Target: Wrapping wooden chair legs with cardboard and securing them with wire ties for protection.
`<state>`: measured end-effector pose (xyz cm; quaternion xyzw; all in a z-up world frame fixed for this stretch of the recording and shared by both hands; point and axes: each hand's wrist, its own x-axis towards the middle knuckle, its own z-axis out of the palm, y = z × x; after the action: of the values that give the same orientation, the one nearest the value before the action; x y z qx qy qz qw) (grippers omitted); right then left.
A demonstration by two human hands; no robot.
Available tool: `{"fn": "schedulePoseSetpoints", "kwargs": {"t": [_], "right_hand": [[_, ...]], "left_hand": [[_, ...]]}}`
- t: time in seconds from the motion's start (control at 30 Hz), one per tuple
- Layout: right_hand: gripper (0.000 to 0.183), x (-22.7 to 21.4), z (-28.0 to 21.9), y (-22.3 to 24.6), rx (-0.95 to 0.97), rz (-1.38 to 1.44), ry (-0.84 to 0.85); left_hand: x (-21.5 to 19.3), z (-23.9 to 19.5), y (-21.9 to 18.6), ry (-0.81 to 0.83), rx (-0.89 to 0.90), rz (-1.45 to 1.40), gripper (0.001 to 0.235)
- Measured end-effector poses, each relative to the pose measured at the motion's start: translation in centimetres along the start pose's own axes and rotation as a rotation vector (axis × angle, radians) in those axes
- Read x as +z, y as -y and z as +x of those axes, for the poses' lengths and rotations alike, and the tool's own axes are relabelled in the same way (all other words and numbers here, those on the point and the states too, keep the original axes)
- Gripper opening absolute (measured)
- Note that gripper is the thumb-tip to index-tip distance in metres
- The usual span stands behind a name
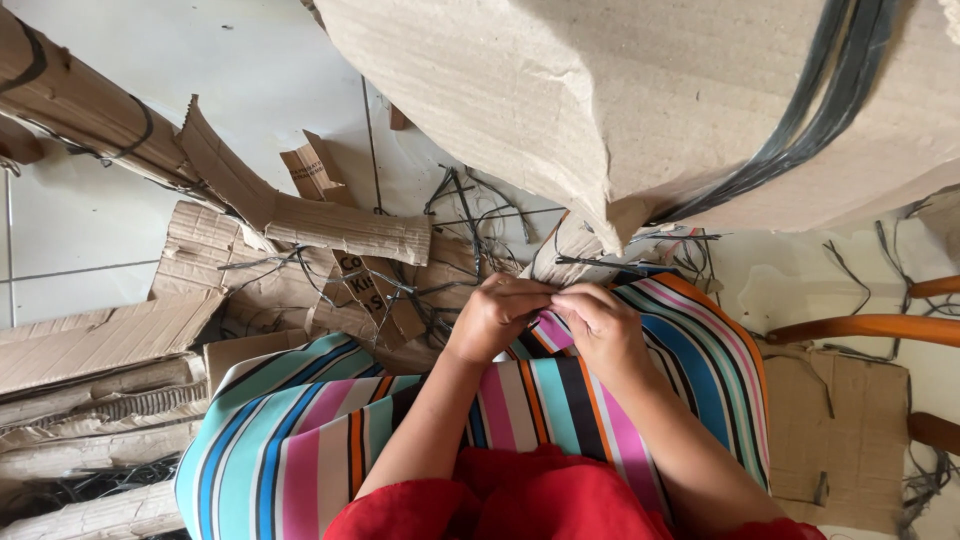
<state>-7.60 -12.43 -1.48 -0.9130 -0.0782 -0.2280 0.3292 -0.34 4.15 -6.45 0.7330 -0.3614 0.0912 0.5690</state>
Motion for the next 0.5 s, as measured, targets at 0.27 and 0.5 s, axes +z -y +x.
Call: {"fn": "schedulePoseSetpoints", "kwargs": {"t": [0.27, 0.5], "right_hand": [[0.008, 1.0, 1.1, -0.3, -0.016, 0.041, -0.035], [0.008, 2.4, 0.6, -1.5, -0.129, -0.091, -0.024]], "left_hand": [[-0.6, 0.2, 0.2, -0.021, -0.219, -0.158, 0.019], [-1.1, 1.2, 0.0, -0.132, -0.298, -0.21, 0.013]]}}
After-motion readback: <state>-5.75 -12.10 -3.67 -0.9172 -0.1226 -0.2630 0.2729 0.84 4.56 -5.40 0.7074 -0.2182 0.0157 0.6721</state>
